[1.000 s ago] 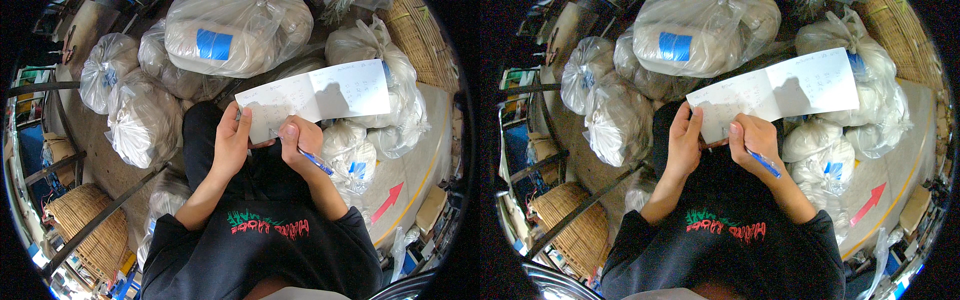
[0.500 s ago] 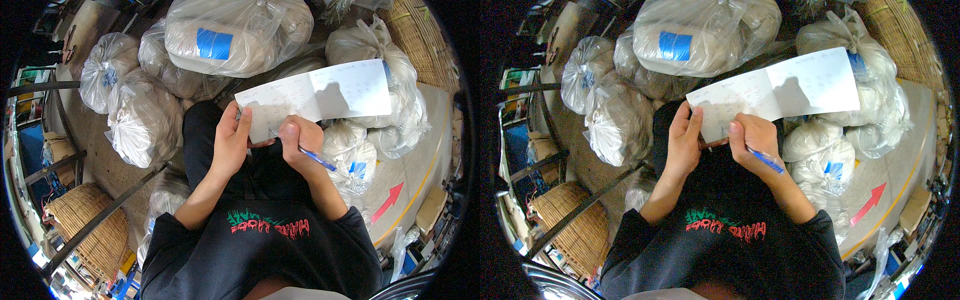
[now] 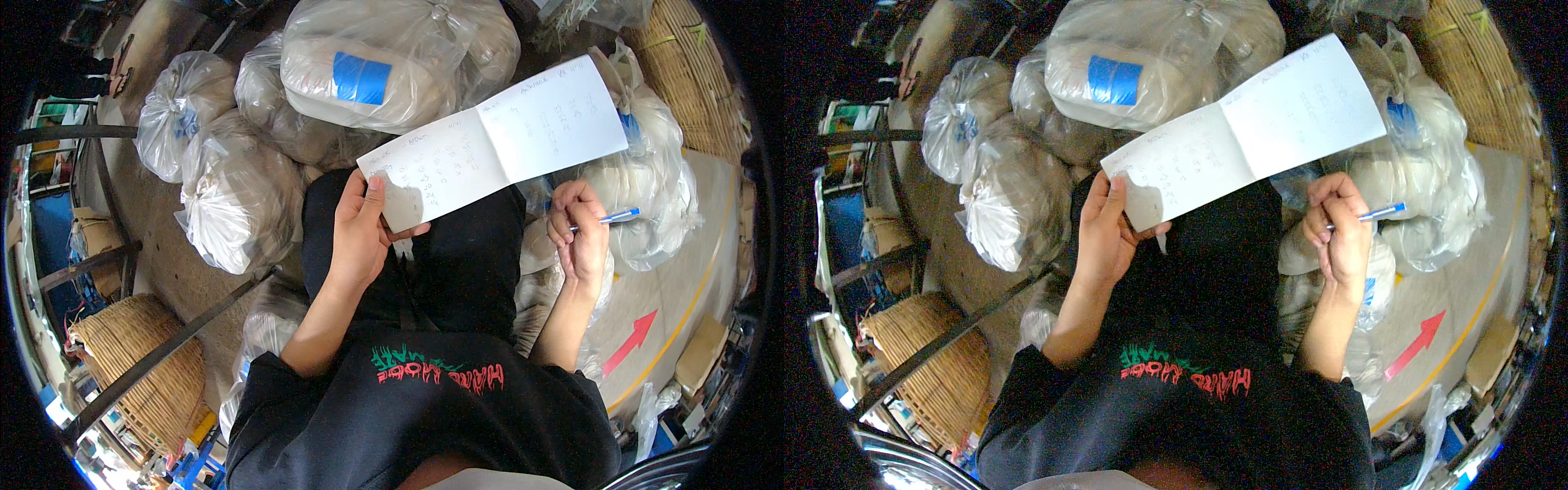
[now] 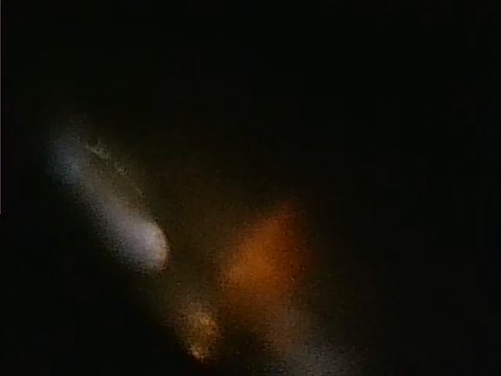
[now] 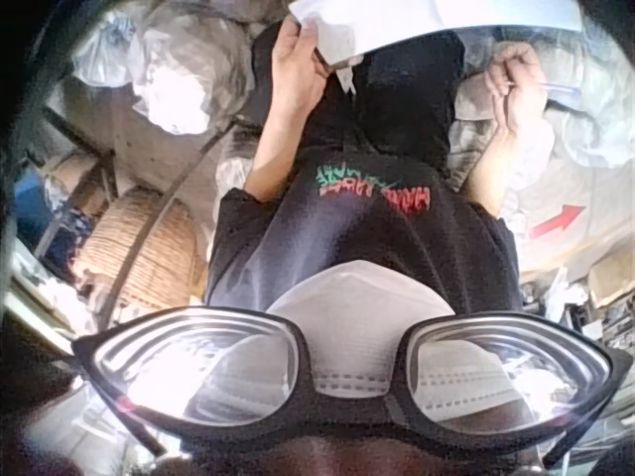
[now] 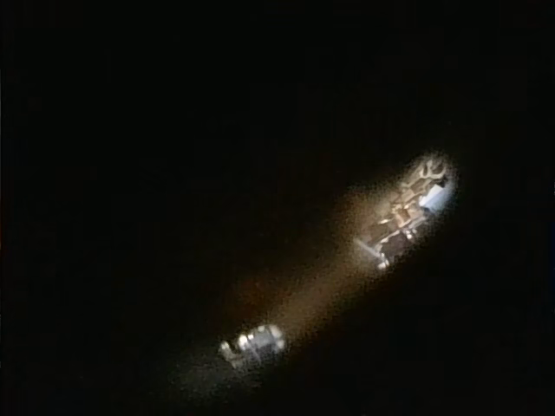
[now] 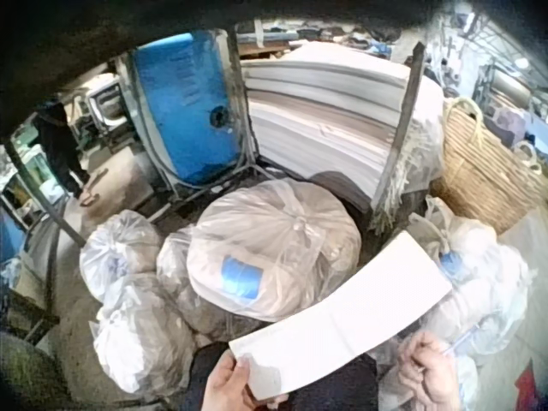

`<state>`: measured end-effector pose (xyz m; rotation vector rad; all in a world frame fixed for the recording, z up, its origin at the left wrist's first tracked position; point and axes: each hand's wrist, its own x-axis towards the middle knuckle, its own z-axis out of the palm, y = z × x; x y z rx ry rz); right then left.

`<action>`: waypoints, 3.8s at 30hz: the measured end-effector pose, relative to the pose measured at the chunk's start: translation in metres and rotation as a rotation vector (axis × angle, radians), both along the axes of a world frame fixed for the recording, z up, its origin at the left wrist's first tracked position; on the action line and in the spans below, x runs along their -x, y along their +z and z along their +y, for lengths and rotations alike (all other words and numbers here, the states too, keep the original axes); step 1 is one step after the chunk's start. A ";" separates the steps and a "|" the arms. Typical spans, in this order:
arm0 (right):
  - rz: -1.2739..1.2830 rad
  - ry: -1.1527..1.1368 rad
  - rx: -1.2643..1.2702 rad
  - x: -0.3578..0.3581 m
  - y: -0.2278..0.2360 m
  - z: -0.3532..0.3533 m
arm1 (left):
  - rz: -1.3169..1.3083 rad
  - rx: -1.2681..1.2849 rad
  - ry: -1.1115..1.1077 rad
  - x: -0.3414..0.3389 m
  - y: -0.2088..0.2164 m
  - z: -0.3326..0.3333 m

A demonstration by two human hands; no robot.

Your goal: The person sits on the floor and labels large plastic-wrapped bags with blue adhesive labels. They write information on a notepad with a pen, then apply the labels to the bags and continue writing.

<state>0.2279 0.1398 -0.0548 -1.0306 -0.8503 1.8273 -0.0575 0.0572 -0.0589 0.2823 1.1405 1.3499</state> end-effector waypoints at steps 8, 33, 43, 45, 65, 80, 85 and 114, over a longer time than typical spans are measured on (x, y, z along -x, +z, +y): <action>-0.063 0.120 0.074 0.051 0.020 -0.009 | -0.016 -0.059 0.014 0.002 0.002 -0.002; -0.260 0.072 -0.086 0.098 0.018 -0.020 | 0.060 -0.112 0.141 0.016 -0.004 -0.016; -0.300 -0.030 -0.371 0.111 0.016 -0.033 | -0.141 0.050 0.266 0.019 -0.004 -0.010; -0.369 -0.056 -0.499 0.118 0.025 -0.045 | -0.492 -0.132 0.268 0.023 -0.011 -0.009; -0.399 0.411 -1.056 0.158 0.012 -0.076 | -1.054 -0.383 -0.186 0.016 -0.063 0.050; -0.465 0.032 -0.791 0.141 0.009 -0.074 | -0.475 -0.185 -0.003 0.037 -0.031 0.010; -0.136 0.006 -0.374 0.130 0.019 -0.045 | -0.311 -0.124 0.113 0.044 -0.003 -0.008; -0.016 0.236 0.046 0.129 0.009 -0.028 | 0.633 -0.240 0.200 0.051 0.066 -0.027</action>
